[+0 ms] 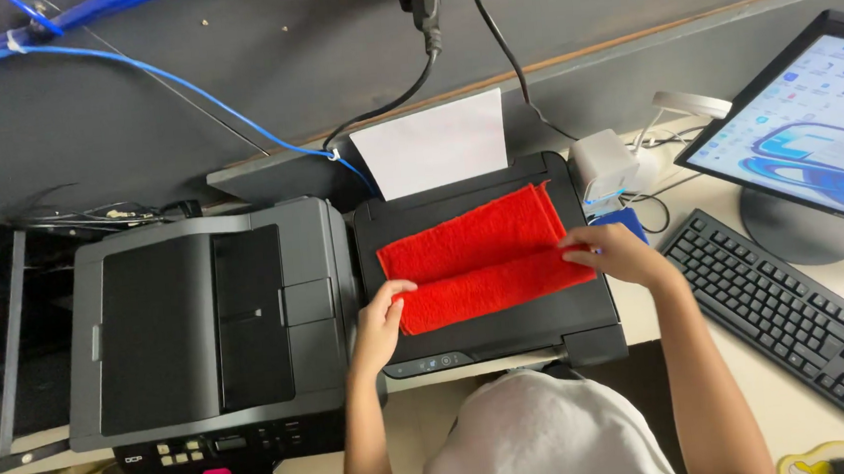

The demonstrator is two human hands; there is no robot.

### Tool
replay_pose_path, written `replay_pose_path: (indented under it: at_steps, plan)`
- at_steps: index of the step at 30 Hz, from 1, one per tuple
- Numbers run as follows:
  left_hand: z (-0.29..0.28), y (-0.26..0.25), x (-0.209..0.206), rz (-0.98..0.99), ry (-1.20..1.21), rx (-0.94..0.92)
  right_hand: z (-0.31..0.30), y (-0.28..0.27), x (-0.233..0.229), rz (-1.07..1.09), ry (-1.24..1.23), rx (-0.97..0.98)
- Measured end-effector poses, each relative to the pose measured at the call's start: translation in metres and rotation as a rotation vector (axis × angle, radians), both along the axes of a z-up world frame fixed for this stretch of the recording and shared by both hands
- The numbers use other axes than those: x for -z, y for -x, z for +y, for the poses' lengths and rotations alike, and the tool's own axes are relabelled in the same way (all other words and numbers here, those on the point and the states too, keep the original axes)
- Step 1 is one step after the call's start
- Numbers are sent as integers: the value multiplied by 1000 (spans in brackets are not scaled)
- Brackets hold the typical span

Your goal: The person cleans a printer using a red cloth. They wipe the top surface, open the lid to clean the glass scanner bed, and then remove the ink cartridge cover to clean the internal components.

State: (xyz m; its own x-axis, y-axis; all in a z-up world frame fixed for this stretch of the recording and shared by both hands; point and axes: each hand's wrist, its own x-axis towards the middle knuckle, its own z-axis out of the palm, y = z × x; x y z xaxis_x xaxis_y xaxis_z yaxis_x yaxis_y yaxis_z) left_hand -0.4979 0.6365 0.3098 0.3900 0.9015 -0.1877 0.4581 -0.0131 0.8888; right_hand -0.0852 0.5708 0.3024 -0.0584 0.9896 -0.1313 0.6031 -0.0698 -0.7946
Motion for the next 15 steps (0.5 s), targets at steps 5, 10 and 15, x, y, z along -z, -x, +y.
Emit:
replay_pose_path:
  at_steps: [5, 10, 15]
  plan:
    - [46, -22, 31, -65, -282, -216, 46, 26, 1, -7, -148, 252]
    - [70, -37, 75, 62, -350, -431, 92, 42, 58, -129, -480, 337]
    - [51, -58, 50, 447, -602, -386, 70, 67, 47, -573, -471, 488]
